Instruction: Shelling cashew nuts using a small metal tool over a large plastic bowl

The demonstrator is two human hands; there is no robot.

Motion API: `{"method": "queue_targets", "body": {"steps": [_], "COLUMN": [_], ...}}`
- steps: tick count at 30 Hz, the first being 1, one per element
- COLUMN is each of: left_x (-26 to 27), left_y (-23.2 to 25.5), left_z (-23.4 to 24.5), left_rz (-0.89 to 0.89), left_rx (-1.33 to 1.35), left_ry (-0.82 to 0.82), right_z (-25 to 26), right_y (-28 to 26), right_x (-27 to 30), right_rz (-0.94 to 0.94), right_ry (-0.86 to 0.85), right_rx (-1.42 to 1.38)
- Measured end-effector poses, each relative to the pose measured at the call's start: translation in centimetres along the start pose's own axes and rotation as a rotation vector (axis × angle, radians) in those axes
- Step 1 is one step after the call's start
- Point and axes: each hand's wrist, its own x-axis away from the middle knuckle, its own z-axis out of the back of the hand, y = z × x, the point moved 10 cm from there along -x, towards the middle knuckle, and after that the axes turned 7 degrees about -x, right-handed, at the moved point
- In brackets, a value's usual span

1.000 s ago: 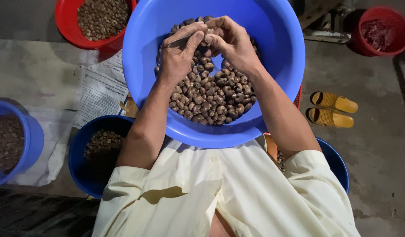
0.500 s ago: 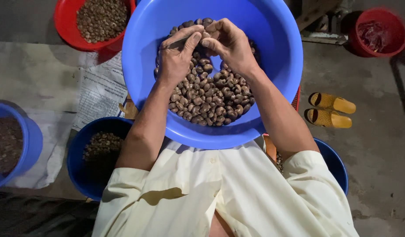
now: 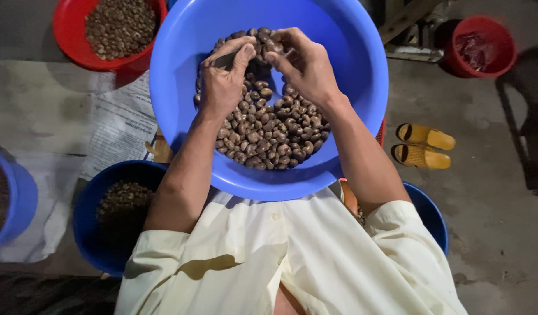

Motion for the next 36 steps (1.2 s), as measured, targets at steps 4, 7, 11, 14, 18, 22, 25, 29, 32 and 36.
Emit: {"method": "queue_targets", "body": {"steps": [4, 7, 11, 14, 18, 22, 25, 29, 32, 36], "left_x": [0.4, 0.9, 0.9, 0.9, 1.1, 1.8, 3.3, 5.9, 7.5, 9.7], "left_y": [-2.0, -1.8, 0.0, 0.0, -1.1, 0.5, 3.2, 2.7, 2.5, 1.6], "left_z": [-0.7, -0.9, 0.1, 0.2, -1.7, -1.0, -0.6, -0.1, 0.8, 2.2], "left_rz": [0.006, -0.151, -0.156, -0.171, -0.218, -0.163, -0.237, -0.198, -0.186, -0.147], "left_rx": [0.045, -0.113, -0.134, -0.134, -0.177, -0.127, -0.067, -0.198, -0.291, -0.339], "left_ry": [0.034, 0.073, 0.11, 0.148, 0.09, 0.01, -0.03, -0.032, -0.013, 0.025], "right_z": [3.0, 6.2, 13.4, 16.8, 16.0, 15.5, 14.9, 15.3, 15.8, 17.3], "right_y": [-2.4, -4.0, -2.3, 5.8, 20.0, 27.8, 26.1, 25.0, 24.4, 23.5], "right_x": [2.5, 6.7, 16.2, 24.8, 41.3, 55.9, 56.7, 57.8, 57.0, 56.1], "right_rz": [0.046, 0.121, 0.152, -0.177, -0.795, -1.165, -1.124, -1.055, -0.986, -0.888], "right_ry": [0.103, 0.276, 0.791, 0.965, 1.058, 0.938, 1.016, 1.116, 1.174, 1.254], "right_rx": [0.108, 0.082, 0.043, 0.03, 0.051, 0.387, 0.321, 0.242, 0.18, 0.112]}}
